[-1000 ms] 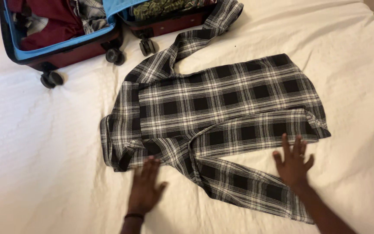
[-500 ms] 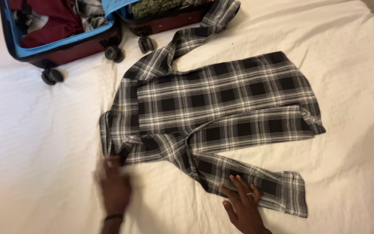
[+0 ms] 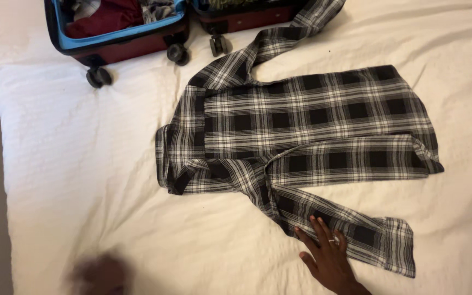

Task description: The person folds a plaid shirt on a white bed by smoothing the fabric and folding the sleeves and body, then carries the folded shirt to a wardrobe and places it on a shelf.

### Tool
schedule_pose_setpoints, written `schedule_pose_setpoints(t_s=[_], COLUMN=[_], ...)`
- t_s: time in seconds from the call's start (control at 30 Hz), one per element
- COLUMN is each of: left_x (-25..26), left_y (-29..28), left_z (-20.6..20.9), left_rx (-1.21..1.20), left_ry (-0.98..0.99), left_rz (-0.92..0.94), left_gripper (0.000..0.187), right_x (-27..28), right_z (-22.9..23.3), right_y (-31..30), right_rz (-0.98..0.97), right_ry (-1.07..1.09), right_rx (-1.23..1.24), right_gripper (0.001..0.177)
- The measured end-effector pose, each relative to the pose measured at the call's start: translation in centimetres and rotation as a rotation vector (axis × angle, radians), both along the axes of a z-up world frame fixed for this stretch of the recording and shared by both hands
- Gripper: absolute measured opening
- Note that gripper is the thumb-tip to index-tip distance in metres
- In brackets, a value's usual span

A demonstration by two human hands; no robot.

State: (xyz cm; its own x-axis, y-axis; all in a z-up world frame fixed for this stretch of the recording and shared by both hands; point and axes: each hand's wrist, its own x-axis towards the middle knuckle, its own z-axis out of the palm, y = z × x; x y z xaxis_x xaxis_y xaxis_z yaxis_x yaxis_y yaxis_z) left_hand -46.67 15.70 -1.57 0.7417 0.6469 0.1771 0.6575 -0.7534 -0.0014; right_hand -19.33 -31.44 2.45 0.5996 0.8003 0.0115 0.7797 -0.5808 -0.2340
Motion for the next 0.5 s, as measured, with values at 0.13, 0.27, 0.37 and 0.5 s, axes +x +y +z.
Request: schedule_pose_setpoints(t_s=[0.13, 0.27, 0.37, 0.5], left_x=[-6.8, -5.6, 1.5, 13.6], left_y=[3.5, 3.5, -0.6, -10.7], left_z=[-0.7, -1.4, -1.4, 1.6], left_rx=[-0.083, -0.178, -0.292, -0.492], left_ry=[0.146, 0.108, -0.035, -0.154], left_rz=[0.462, 0.537, 0.128, -0.577], left_gripper=[0.071, 0.072, 0.073, 0.066], right_x=[-0.4, -0.8, -0.6, -0.8], right_z=[-0.1, 0.2, -0.1, -0.3], right_y=[0.5, 1.0, 1.0, 1.1], right_rz=[-0.02, -0.04, -0.037, -0.046], right_ry=[-0.048, -0.109, -0.054, -0.081], right_rx=[0.029, 0.076, 0.024, 0.01], right_gripper=[0.059, 0.056, 0.056, 0.055])
